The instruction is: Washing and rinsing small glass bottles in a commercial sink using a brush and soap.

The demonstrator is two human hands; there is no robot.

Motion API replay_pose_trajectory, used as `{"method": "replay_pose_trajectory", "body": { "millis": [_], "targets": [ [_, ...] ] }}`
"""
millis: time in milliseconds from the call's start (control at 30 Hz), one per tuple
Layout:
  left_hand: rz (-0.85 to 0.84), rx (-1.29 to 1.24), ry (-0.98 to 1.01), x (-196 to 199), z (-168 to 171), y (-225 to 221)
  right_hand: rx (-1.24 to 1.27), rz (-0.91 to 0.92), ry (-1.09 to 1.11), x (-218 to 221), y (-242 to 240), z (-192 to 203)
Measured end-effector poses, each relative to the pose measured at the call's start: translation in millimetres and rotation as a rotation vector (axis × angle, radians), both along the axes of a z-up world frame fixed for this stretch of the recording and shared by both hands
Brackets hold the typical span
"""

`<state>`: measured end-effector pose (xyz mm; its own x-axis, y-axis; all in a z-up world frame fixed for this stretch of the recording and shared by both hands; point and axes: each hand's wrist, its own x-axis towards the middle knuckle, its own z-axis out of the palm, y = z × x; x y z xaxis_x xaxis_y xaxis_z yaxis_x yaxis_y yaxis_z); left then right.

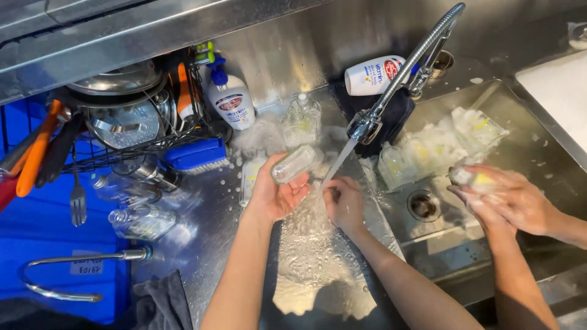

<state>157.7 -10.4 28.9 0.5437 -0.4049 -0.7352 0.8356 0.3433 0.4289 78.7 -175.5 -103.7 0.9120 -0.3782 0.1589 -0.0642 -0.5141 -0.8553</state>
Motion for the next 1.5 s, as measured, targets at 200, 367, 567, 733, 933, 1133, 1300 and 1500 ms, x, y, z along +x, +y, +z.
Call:
{"method": "replay_pose_trajectory", "body": {
  "millis": [200,367,567,733,933,1133,1300,1500],
  "targets": [
    [0.006,0.04,-0.074,0,19,6,-0.039,-0.081,-0.123,-4,3,3],
    [0.031,0.072,-0.045,-1,28,10,-0.047,-0.077,-0.174,-4,0,-1],
    [0.054,0.083,-0.045,2,21,16,-0.075,-0.07,-0.139,-6,3,14],
    [0.078,0.093,-0.064,4,22,23,-0.09,-0.077,-0.15,-5,3,11],
    [0.098,0.096,-0.058,5,24,28,-0.045,-0.098,-0.095,-6,4,19],
    [0.086,0.097,-0.082,8,30,41,-0.02,-0.11,-0.061,-6,6,23],
    [0.076,0.105,-0.079,8,37,46,-0.038,-0.112,-0.025,-2,3,18],
    [-0.036,0.28,-0.388,3,36,75,-0.111,0.007,0.284,28,19,43]
  ]
}}
